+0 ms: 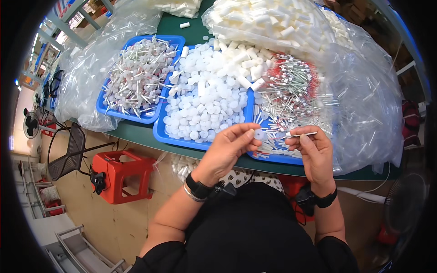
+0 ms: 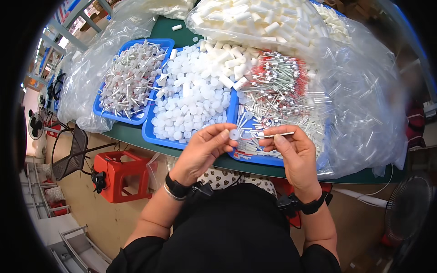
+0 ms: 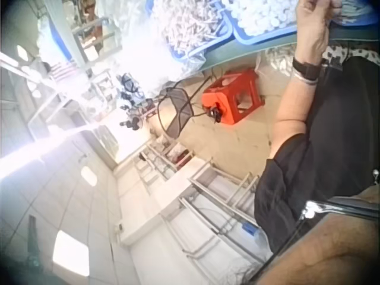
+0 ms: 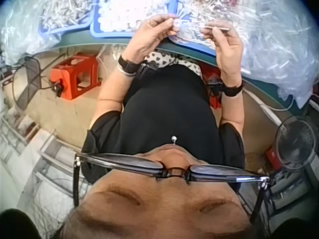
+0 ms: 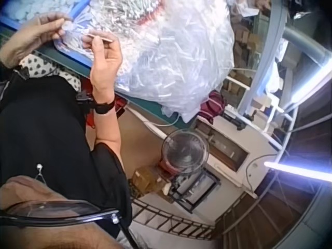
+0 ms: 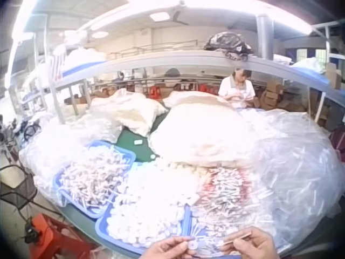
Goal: The person repeatedly picks small white plastic caps and thin white sticks from blue trays on a table. They insert the sticks into the caps by hand and place the assembled units into a separate tray. The process is continuous and repetitive throughout the video.
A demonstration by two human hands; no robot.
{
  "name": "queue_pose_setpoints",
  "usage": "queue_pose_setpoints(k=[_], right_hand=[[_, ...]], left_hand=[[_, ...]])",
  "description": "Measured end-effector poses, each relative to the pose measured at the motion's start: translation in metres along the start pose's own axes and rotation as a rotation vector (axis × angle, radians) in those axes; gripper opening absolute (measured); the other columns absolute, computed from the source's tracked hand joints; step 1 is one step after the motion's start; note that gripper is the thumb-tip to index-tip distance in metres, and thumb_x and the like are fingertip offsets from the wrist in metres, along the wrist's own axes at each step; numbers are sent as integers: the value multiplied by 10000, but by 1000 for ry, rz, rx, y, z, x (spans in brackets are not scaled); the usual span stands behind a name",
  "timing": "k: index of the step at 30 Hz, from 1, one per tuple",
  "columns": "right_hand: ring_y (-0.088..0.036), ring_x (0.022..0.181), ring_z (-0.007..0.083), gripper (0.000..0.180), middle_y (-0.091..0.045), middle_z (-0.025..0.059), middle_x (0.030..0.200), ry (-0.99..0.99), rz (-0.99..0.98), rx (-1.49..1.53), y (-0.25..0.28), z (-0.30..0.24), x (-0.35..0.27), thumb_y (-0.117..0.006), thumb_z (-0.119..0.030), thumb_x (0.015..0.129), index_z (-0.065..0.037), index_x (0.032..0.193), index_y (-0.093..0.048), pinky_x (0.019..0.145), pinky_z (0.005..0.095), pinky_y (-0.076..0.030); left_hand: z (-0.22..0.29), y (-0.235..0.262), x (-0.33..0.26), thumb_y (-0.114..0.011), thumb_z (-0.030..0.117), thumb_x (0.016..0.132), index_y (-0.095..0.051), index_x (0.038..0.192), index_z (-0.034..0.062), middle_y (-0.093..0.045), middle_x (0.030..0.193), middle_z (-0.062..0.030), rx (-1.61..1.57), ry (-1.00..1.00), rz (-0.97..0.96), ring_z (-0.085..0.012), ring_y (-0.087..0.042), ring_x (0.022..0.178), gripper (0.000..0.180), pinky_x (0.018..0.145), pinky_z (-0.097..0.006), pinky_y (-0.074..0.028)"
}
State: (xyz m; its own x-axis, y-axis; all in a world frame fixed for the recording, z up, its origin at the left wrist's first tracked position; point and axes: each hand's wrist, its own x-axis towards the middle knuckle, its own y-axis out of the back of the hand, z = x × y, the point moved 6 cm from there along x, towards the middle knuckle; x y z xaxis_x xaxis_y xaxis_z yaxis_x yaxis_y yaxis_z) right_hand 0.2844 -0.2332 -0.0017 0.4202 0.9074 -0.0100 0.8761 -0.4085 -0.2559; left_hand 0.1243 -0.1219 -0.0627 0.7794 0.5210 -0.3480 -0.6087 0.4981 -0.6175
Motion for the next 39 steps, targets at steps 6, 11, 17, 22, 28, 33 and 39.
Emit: queue_pose_setpoints(k=[6,11,17,22,28,33,39], right_hand=[[-669,945,202,163,-649,144,1067,-8,-16,-152,-5,6,2,-516,-79,976,19,1096,-567,816,307,-530],[-667,960,203,163,-649,137,1066,5,-16,-226,-10,1,1,-509,-65,979,23,1103,-568,827,303,-529],[-679,920,195,123,-659,134,1029,98,-58,-392,-18,1,-3,-595,-24,916,23,1027,-622,787,288,-534],[-689,760,185,103,-677,117,856,291,-98,-817,-23,-4,-3,-666,-11,845,4,946,-659,648,286,-525],[-653,590,177,118,-666,127,785,439,-133,-1100,-31,-6,-6,-667,-25,851,-6,966,-680,501,288,-487],[-634,544,142,149,-676,127,788,-9,20,-643,-21,21,-8,-655,-36,874,22,1010,-675,483,254,-481],[-642,562,137,161,-684,125,810,206,13,-798,-22,18,-11,-635,-23,884,25,1033,-670,500,251,-497]], left_hand=[[-18,-7,-1,-595,141,953,-578,1195,-8,-668,1013,-72,-169,38,-31,-126,-661,878,285,762,-231,-554],[-21,-5,-1,-601,145,950,-579,1180,-6,-657,1055,-75,-185,47,-30,-134,-665,887,276,745,-231,-557],[-19,-12,-2,-604,149,949,-574,1182,-7,-650,1042,-75,-179,52,-33,-144,-662,882,281,750,-229,-552],[-24,-16,-2,-601,151,951,-574,1179,-14,-647,988,-69,-214,55,-23,-143,-661,878,282,771,-228,-547],[-44,-11,2,-619,166,943,-582,1173,-16,-641,970,-51,-333,104,-32,-117,-644,864,295,796,-236,-537],[-56,-19,3,-602,191,956,-560,1206,-16,-640,948,-43,-453,74,-54,-93,-622,817,328,778,-232,-522],[-62,-24,6,-590,233,962,-587,1179,27,-625,953,-29,-463,108,-120,-96,-596,836,299,776,-252,-510]])
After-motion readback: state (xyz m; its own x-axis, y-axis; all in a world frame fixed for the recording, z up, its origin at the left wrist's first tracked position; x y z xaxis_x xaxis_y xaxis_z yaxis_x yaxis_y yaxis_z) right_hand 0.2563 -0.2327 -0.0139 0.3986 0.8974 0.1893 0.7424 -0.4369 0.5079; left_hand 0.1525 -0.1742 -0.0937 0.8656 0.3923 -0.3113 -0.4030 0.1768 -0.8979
